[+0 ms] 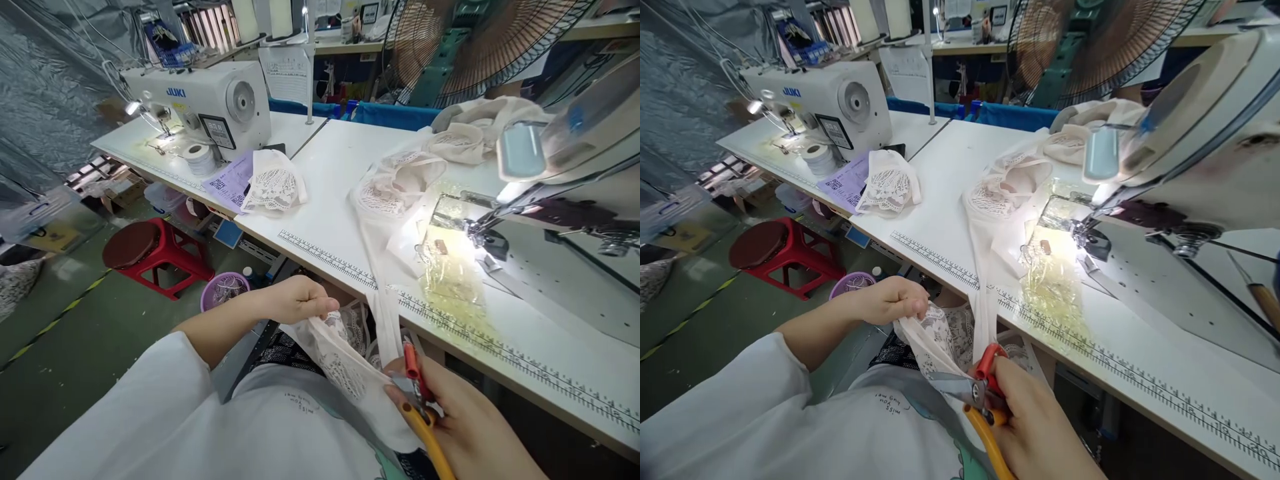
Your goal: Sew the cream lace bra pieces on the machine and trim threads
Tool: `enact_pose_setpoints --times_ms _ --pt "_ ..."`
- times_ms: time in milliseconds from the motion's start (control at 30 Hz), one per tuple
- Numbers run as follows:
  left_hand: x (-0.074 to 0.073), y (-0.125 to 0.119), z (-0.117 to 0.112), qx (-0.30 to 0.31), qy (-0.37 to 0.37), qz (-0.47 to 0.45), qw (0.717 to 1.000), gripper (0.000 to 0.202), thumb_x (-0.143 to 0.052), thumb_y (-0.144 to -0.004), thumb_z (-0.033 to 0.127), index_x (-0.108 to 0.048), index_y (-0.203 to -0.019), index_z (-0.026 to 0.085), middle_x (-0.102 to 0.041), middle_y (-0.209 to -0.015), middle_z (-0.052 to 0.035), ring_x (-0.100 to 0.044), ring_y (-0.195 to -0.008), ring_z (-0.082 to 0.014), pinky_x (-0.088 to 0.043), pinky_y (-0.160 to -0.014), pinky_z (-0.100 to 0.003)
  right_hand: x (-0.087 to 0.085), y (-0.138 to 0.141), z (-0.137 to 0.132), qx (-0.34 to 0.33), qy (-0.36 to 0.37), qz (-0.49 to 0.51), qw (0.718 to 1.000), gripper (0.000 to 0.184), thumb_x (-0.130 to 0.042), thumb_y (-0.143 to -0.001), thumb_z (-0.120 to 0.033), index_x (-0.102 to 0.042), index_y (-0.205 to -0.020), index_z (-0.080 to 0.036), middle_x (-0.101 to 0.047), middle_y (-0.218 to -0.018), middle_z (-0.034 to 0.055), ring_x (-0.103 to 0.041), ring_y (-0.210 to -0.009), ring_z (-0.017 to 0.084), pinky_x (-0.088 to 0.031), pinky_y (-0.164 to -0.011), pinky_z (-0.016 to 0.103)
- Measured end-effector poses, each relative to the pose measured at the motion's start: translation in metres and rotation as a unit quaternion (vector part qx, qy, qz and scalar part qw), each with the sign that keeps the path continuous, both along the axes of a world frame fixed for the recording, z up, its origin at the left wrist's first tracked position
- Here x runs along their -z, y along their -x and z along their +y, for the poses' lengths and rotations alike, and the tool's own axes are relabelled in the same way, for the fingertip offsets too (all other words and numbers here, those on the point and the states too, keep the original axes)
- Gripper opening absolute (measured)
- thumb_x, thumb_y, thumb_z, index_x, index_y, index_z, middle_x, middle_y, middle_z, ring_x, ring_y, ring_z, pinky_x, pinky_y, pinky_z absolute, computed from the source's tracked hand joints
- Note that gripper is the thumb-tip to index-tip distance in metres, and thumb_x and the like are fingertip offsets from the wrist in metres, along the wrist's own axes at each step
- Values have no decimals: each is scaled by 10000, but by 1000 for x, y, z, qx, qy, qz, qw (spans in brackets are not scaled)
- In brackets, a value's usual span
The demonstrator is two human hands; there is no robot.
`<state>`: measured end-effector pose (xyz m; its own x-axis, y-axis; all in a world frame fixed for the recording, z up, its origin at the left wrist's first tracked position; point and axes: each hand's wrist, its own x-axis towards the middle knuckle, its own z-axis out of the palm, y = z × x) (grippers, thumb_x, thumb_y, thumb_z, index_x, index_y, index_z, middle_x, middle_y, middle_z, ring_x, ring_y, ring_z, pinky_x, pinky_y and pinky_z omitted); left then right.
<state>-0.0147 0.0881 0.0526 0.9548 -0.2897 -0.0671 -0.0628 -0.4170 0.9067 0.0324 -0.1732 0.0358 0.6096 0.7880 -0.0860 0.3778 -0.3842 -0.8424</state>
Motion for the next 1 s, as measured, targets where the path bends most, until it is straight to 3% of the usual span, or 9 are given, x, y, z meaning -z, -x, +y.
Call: enact_pose_setpoints --times_ms 167,267,333,433,500,567,667,867,1000 --pt "-4 -6 5 28 4 -34 999 623 -242 -882 622 -561 -597 170 -542 -573 -34 -520 -594 -127 -443 -853 -345 1 -3 -1 -3 2 -4 1000 105 -544 -757 -305 -487 -692 -245 -537 -619 3 -489 -545 172 -390 -461 273" --pt "-11 -10 10 76 14 -73 994 608 -365 -814 676 -450 -456 192 -464 -539 -30 -513 -625 -149 -465 -806 -338 4 -5 0 -21 6 -5 1000 102 -546 -735 -259 -460 -683 -245 -535 -626 -3 -491 -549 166 -382 -459 262" --pt "-13 -7 5 73 -16 -106 992 558 -439 -800 647 -493 -481 192 -468 -600 -41 -520 -674 -162 -481 -744 -317 6 -4 3 -30 7 -17 999 97 -522 -710 -197 -440 -685 -244 -533 -629 -8 -488 -546 162 -367 -456 256" --pt "-4 8 -16 -23 -137 -221 965 370 -507 -828 522 -621 -835 169 -570 -875 -103 -543 -898 -209 -443 -867 -375 4 2 13 -50 -1 -72 996 187 -448 -625 -83 -351 -650 -241 -498 -601 -24 -457 -512 140 -318 -444 238" --pt "8 19 -33 -16 -188 -267 945 419 -488 -845 486 -546 -1077 142 -597 -968 -131 -546 -954 -233 -359 -970 -452 1 6 21 -71 -18 -114 991 246 -420 -584 -48 -284 -644 -244 -469 -580 -34 -429 -489 126 -281 -432 231" --pt "18 25 -46 22 -207 -244 947 416 -466 -853 454 -518 -1089 115 -625 -866 -117 -580 -832 -228 -409 -899 -429 -4 8 26 -93 -32 -134 986 266 -402 -580 -32 -264 -657 -246 -462 -576 -36 -418 -487 122 -264 -428 231" --pt "19 29 -46 77 -200 -125 969 252 -469 -861 371 -578 -902 148 -618 -691 -52 -576 -645 -178 -452 -635 -267 -13 1 25 -126 -10 -108 986 248 -390 -591 -26 -285 -661 -240 -475 -596 -29 -419 -507 122 -281 -440 227" --pt "-7 29 -2 79 -89 13 993 225 -510 -857 330 -603 -779 140 -582 -650 -3 -507 -573 -89 -362 -524 -170 -25 -39 11 -112 105 -16 988 182 -480 -712 -136 -347 -632 -230 -462 -608 -28 -395 -536 123 -317 -466 233" --pt "1 26 22 73 -21 82 994 257 -511 -853 342 -573 -726 126 -499 -604 15 -457 -540 -76 -350 -492 -164 -22 -54 13 -83 108 6 991 231 -512 -755 -239 -327 -618 -230 -435 -596 -44 -377 -536 117 -311 -469 230"
